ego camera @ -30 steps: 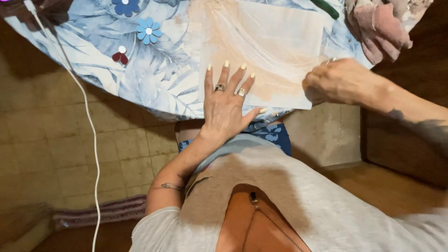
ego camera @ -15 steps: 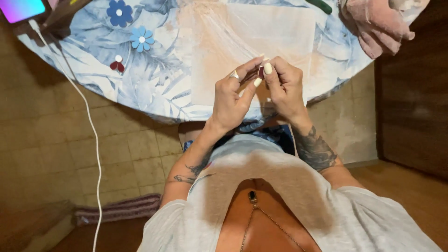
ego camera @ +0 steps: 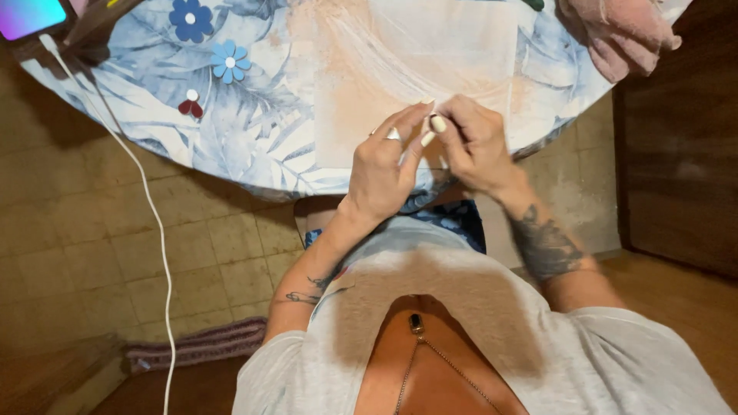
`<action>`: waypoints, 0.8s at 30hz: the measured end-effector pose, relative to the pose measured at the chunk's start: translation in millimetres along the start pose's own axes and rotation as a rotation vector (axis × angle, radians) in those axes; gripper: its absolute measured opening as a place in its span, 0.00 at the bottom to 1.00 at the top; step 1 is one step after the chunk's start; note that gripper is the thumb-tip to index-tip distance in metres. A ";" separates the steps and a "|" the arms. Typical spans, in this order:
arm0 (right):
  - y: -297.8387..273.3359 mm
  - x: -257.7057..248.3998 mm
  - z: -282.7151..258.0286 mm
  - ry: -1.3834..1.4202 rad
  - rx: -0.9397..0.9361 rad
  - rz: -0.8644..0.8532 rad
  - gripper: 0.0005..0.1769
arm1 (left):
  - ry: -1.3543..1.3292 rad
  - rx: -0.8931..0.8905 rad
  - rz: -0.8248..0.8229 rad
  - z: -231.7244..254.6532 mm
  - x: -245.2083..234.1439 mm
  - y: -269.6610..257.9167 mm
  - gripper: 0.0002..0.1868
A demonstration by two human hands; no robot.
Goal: Sanding the edges of small mosaic tiles by rubbing them against a sheet of sandpaper on a table.
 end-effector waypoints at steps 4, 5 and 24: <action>-21.3 -16.6 18.6 -0.671 -0.236 -0.173 0.02 | 0.631 0.037 -0.147 -6.2 -1.3 -19.1 0.21; -20.4 -25.8 13.9 -0.980 -0.303 -0.241 0.04 | 0.756 -0.024 -0.205 -9.2 -3.2 -21.2 0.22; 62.6 45.4 -12.4 -0.747 -0.458 -0.537 0.15 | 0.990 -0.026 -0.302 -20.9 -7.8 -29.2 0.26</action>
Point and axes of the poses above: each hand's wrist, its own y-axis towards the middle knuckle, its own x-axis out of the palm, z = x × y, the point moved 5 cm from there along y, towards the middle knuckle, and after that the axes turned 15 degrees about -y, right-handed, at the moved point
